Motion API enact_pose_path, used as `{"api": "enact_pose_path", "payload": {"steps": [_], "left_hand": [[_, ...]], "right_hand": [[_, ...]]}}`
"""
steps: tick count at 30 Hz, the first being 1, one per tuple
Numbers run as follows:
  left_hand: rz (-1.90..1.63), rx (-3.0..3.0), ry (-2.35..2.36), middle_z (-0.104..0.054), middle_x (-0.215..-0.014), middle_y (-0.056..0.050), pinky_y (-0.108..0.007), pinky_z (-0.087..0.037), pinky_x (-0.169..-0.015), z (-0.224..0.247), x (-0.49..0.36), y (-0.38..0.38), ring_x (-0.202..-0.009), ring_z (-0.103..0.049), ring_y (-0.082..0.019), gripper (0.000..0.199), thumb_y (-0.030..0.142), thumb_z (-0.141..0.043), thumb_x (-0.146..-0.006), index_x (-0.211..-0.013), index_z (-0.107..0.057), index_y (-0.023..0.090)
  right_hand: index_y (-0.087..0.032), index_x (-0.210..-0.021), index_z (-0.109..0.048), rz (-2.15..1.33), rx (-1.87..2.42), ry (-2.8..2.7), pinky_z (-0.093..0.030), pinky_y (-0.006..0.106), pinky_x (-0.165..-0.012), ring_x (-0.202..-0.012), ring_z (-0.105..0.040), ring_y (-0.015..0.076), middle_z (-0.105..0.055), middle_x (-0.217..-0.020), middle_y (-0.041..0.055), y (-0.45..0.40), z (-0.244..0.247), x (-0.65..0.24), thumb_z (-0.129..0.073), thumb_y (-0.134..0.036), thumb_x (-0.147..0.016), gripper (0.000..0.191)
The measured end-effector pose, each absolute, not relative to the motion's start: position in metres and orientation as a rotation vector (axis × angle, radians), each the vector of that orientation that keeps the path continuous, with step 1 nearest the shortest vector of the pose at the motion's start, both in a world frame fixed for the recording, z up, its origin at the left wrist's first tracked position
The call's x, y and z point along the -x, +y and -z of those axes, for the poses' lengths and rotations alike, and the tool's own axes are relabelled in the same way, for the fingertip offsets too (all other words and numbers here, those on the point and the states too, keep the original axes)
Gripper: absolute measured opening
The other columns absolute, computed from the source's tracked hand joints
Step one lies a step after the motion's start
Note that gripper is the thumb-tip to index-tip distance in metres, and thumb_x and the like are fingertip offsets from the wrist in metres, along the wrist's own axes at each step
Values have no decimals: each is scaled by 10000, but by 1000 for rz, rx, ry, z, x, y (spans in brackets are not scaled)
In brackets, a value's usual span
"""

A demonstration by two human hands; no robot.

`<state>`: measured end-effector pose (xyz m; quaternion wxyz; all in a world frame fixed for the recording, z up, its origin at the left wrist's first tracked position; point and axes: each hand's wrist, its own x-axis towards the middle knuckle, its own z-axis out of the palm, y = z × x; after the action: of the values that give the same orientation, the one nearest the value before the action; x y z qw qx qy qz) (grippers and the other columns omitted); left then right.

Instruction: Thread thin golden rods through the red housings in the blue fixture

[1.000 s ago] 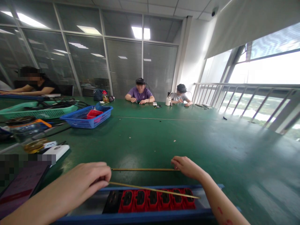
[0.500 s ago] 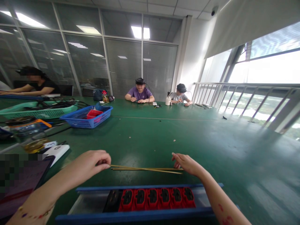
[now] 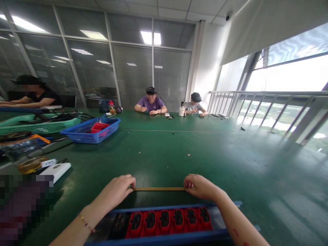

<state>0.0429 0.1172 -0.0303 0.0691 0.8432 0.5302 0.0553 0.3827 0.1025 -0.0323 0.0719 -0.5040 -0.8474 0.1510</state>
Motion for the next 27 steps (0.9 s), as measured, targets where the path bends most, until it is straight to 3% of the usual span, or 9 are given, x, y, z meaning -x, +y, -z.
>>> {"api": "enact_pose_path", "payload": {"steps": [3, 11, 19, 27], "left_hand": [[-152, -2567, 1632, -602, -890, 1, -277, -364, -729, 36, -40, 118, -854, -546, -171, 224, 138, -469, -716, -890, -551, 251], [-58, -2637, 1604, -591, -793, -1, -275, -329, -664, 33, -43, 114, -773, -532, -157, 269, 41, -355, -699, -782, -534, 225], [-203, -2639, 1684, -578, -811, -13, -315, -316, -716, 17, -44, 104, -837, -500, -191, 186, 126, -388, -701, -724, -550, 216], [-468, -2262, 1411, -589, -773, 6, -222, -374, -646, -21, -25, 87, -707, -532, -130, 213, 280, -370, -796, -850, -559, 199]], "right_hand": [[-193, -881, -620, -394, 1547, -2564, -383, 201, -654, -744, -564, 132, -625, -834, 24, 100, 29, -380, -449, -110, -692, 268], [-200, -894, -586, -254, 1608, -2626, -331, 226, -591, -753, -561, 170, -628, -821, 32, 97, 34, -376, -453, -80, -608, 338], [-180, -733, -577, -200, 1529, -2510, -332, 224, -583, -690, -519, 150, -588, -755, 17, 95, 22, -374, -470, -110, -594, 189], [-169, -823, -649, -655, 1371, -2207, -371, 209, -529, -579, -498, 120, -595, -658, -1, 76, -3, -395, -479, -257, -755, 202]]}}
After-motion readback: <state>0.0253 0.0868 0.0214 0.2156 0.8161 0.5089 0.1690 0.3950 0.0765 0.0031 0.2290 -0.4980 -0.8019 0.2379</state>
